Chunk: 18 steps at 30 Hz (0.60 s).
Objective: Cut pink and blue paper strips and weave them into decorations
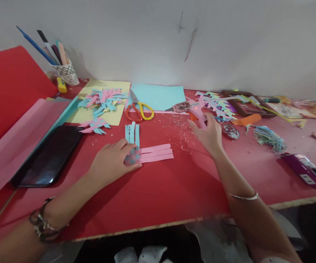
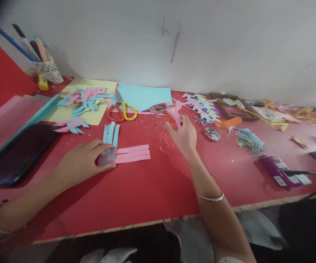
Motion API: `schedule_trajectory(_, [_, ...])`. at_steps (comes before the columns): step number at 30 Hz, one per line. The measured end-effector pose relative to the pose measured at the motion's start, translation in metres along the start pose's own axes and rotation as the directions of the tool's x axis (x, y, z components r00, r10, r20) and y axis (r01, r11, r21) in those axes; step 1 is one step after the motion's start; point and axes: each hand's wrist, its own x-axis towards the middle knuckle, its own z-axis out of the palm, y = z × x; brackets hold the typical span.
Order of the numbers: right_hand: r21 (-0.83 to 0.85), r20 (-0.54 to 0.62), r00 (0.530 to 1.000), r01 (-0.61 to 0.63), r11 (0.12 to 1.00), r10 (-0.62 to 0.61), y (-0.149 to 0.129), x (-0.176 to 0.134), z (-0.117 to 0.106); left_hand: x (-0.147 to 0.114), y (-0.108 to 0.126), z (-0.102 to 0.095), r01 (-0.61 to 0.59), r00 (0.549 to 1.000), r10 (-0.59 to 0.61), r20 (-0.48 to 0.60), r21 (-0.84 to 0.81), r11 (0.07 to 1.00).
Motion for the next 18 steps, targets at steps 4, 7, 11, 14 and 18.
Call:
schedule_trajectory(4, [-0.007, 0.006, 1.0, 0.013, 1.0, -0.013, 0.0, 0.0, 0.001, 0.0, -0.005, 0.007, -0.101, 0.993, 0.099, -0.068, -0.036, 0.994])
schedule_trajectory(7, [0.001, 0.014, 1.0, 0.028, 1.0, -0.028, 0.001, -0.001, 0.001, 0.002, -0.007, 0.01, -0.133, 0.99, 0.128, -0.057, -0.096, 0.986])
schedule_trajectory(11, [0.013, 0.013, 0.998, 0.059, 0.998, -0.059, 0.001, -0.002, 0.002, 0.005, -0.004, 0.01, -0.142, 0.99, 0.137, -0.043, -0.166, 0.976])
schedule_trajectory(14, [0.013, 0.011, 0.998, 0.062, 0.998, -0.062, 0.001, -0.002, 0.002, 0.006, -0.003, 0.011, -0.144, 0.989, 0.134, -0.063, -0.201, 0.969])
schedule_trajectory(18, [0.004, 0.035, 0.999, 0.04, 0.999, -0.04, -0.001, -0.002, 0.001, 0.007, -0.003, 0.013, -0.133, 0.99, 0.121, -0.07, -0.207, 0.969])
